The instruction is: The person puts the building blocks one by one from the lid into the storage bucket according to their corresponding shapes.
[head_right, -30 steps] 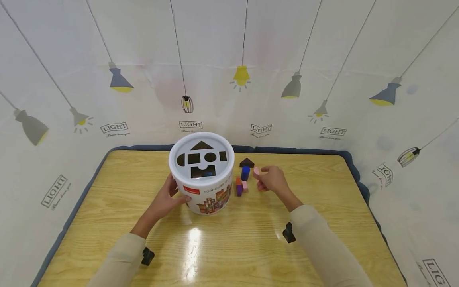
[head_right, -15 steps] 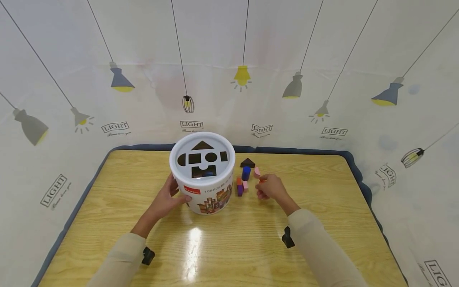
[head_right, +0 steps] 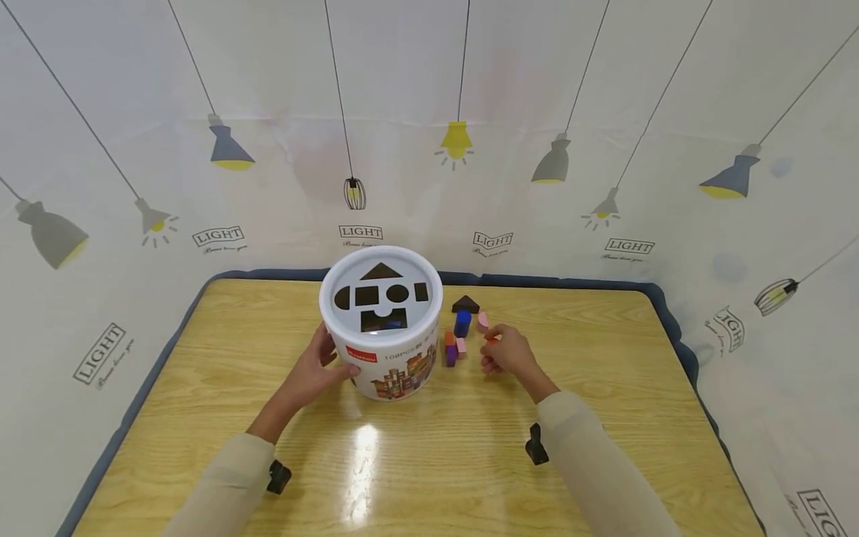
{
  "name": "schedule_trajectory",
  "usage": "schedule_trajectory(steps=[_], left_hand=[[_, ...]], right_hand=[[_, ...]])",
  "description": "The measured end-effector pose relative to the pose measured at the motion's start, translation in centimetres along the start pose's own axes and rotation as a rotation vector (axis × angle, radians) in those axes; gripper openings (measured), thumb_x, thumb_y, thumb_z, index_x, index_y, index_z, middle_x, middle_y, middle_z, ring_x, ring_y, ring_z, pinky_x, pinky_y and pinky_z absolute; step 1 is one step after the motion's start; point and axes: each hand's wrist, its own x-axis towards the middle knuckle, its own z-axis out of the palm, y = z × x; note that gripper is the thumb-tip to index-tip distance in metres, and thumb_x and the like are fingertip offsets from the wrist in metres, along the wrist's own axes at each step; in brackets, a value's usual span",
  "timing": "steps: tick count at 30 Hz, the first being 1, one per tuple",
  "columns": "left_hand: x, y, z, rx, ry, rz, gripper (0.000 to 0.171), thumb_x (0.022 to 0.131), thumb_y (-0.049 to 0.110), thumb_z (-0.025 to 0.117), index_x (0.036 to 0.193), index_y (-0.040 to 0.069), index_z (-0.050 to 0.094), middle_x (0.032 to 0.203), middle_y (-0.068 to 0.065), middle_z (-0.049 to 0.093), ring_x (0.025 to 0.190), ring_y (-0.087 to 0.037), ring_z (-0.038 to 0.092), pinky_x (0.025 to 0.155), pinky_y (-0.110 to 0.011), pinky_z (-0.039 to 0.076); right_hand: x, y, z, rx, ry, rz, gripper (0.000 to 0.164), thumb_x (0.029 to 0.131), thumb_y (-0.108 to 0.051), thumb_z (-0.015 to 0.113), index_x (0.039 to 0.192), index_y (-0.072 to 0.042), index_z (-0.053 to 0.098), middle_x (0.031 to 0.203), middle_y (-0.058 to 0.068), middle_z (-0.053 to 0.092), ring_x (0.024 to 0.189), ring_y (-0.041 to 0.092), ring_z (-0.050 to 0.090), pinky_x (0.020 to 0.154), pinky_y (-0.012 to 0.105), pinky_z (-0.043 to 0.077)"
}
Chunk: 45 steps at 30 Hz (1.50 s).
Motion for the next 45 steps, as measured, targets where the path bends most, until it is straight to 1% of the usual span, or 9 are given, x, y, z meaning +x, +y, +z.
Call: schedule_trajectory(steps=[6, 13, 19, 21, 25, 33, 35, 41, 45], left_hand=[[-0.1, 0.0, 0.1, 0.008, 0.01, -0.008, 0.111, 0.074, 0.036, 0.085, 0.152, 0.049, 0.008, 0.159, 0.0, 0.028, 0.146, -0.03, 0.025, 0.116, -0.059, 0.025], [0.0, 0.2, 0.1, 0.004, 0.002, -0.004, 0.111, 0.074, 0.034, 0.085, 0.152, 0.048, 0.008, 0.16, 0.001, 0.026, 0.146, -0.031, 0.024, 0.116, -0.06, 0.023], [-1.0, 3.3, -0.2, -0.004, -0.037, -0.029, 0.111, 0.078, 0.025, 0.083, 0.157, 0.032, 0.006, 0.16, -0.008, 0.024, 0.146, -0.035, 0.022, 0.116, -0.06, 0.022], [-1.1, 3.9, -0.2, -0.002, -0.042, -0.032, 0.11, 0.078, 0.025, 0.082, 0.157, 0.031, 0.007, 0.16, -0.009, 0.025, 0.146, -0.035, 0.023, 0.116, -0.06, 0.023], [-1.1, 3.8, -0.2, 0.0, -0.045, -0.03, 0.11, 0.079, 0.024, 0.082, 0.157, 0.031, 0.006, 0.161, -0.01, 0.023, 0.146, -0.035, 0.022, 0.116, -0.06, 0.022], [0.0, 0.5, -0.1, -0.003, -0.029, -0.028, 0.113, 0.077, 0.026, 0.083, 0.155, 0.041, 0.003, 0.162, -0.002, 0.021, 0.148, -0.031, 0.02, 0.117, -0.059, 0.021], [0.0, 0.3, 0.0, -0.004, -0.023, -0.018, 0.113, 0.076, 0.028, 0.084, 0.154, 0.044, 0.004, 0.161, -0.001, 0.022, 0.147, -0.031, 0.021, 0.116, -0.059, 0.022], [-0.1, 0.3, 0.0, 0.0, -0.003, 0.0, 0.11, 0.074, 0.034, 0.085, 0.152, 0.049, 0.008, 0.16, 0.001, 0.026, 0.146, -0.032, 0.025, 0.115, -0.061, 0.024], [-0.1, 0.2, 0.0, 0.002, 0.003, 0.007, 0.11, 0.074, 0.035, 0.085, 0.152, 0.049, 0.009, 0.159, 0.0, 0.027, 0.146, -0.033, 0.026, 0.114, -0.062, 0.025]], right_hand=[[0.2, 0.2, 0.4, 0.007, -0.029, 0.02, 0.044, 0.092, -0.005, 0.061, 0.133, 0.006, 0.049, 0.076, 0.019, 0.071, 0.06, 0.024, 0.07, 0.062, 0.038, 0.062], [0.5, 0.6, 0.3, 0.0, -0.023, 0.063, 0.058, 0.093, -0.006, 0.062, 0.144, 0.006, 0.036, 0.072, 0.014, 0.071, 0.058, 0.021, 0.07, 0.061, 0.036, 0.062], [0.3, 1.1, 0.3, 0.016, 0.004, 0.065, 0.056, 0.091, -0.006, 0.06, 0.141, 0.009, 0.038, 0.07, 0.015, 0.07, 0.057, 0.021, 0.069, 0.057, 0.034, 0.061], [0.3, 1.1, 0.2, 0.017, 0.012, 0.063, 0.055, 0.092, -0.006, 0.059, 0.14, 0.009, 0.039, 0.071, 0.015, 0.07, 0.057, 0.02, 0.069, 0.057, 0.033, 0.061], [0.2, 0.6, -0.2, -0.01, 0.017, 0.03, 0.053, 0.093, -0.008, 0.058, 0.139, 0.009, 0.041, 0.072, 0.014, 0.07, 0.056, 0.018, 0.068, 0.056, 0.033, 0.061], [-0.3, -1.2, -1.4, 0.015, 0.019, -0.003, 0.05, 0.094, -0.008, 0.059, 0.138, 0.011, 0.043, 0.072, 0.012, 0.071, 0.058, 0.018, 0.069, 0.063, 0.038, 0.062], [-0.6, -1.7, -1.6, 0.011, 0.015, -0.012, 0.049, 0.095, -0.011, 0.06, 0.136, 0.012, 0.045, 0.072, 0.011, 0.071, 0.059, 0.018, 0.069, 0.065, 0.039, 0.062], [-1.7, -3.7, -1.9, -0.023, -0.009, -0.055, 0.057, 0.092, -0.032, 0.068, 0.13, 0.008, 0.052, 0.073, 0.01, 0.071, 0.061, 0.018, 0.07, 0.065, 0.036, 0.062], [-2.3, -4.9, -1.8, -0.053, -0.03, -0.083, 0.054, 0.093, -0.028, 0.067, 0.132, 0.006, 0.052, 0.072, 0.009, 0.07, 0.06, 0.019, 0.069, 0.067, 0.039, 0.062]])
